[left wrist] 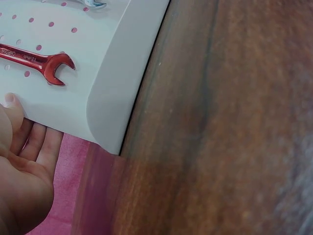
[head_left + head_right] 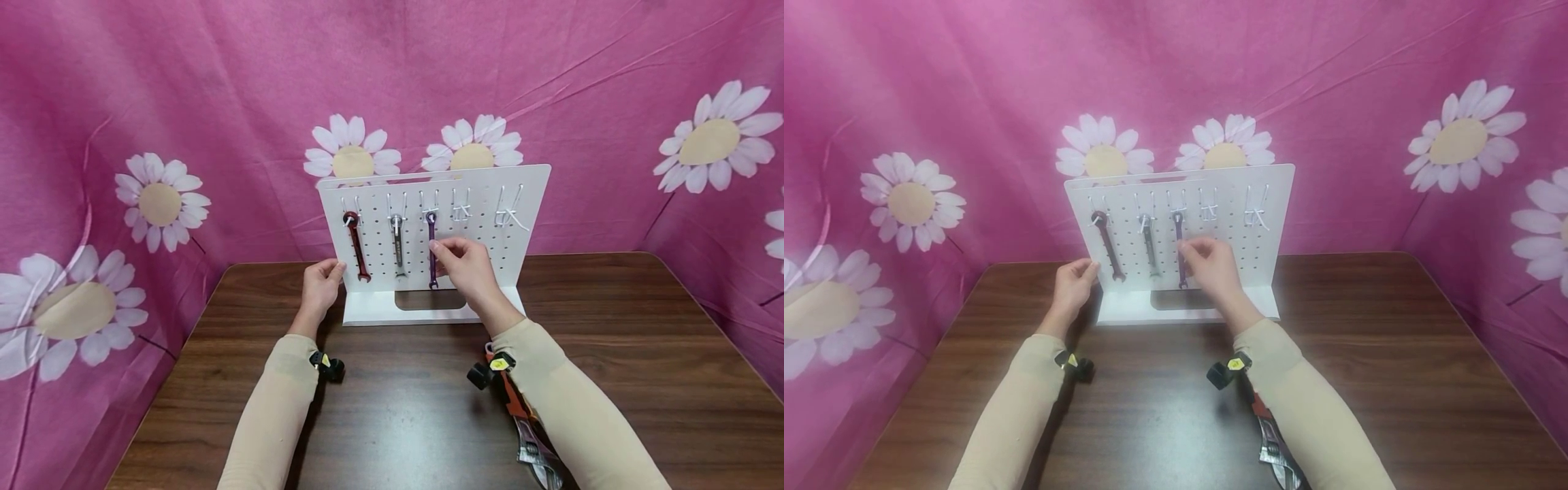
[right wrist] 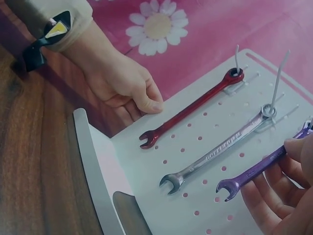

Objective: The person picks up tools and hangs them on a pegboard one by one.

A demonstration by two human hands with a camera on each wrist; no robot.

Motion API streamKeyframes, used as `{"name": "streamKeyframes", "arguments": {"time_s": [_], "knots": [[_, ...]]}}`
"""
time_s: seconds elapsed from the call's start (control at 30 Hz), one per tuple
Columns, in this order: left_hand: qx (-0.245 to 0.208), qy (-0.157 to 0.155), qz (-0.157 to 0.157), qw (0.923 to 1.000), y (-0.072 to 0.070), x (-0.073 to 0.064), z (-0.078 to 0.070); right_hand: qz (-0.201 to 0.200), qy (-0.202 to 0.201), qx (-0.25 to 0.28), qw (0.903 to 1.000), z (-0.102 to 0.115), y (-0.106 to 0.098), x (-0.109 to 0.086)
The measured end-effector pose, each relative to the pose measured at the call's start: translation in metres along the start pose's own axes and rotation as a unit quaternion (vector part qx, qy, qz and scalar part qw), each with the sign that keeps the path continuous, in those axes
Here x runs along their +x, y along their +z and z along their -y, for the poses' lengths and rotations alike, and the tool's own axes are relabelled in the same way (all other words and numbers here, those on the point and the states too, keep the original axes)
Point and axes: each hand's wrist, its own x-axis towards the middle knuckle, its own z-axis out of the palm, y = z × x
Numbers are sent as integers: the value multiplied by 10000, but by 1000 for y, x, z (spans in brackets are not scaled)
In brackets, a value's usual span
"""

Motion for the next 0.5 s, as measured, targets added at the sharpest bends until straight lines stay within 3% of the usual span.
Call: {"name": "streamKeyframes", "arguments": {"time_s": [0.5], "knots": [[-163, 2, 1, 9999, 1, 1, 1, -51, 324, -317, 9990, -6, 1, 19]]}}
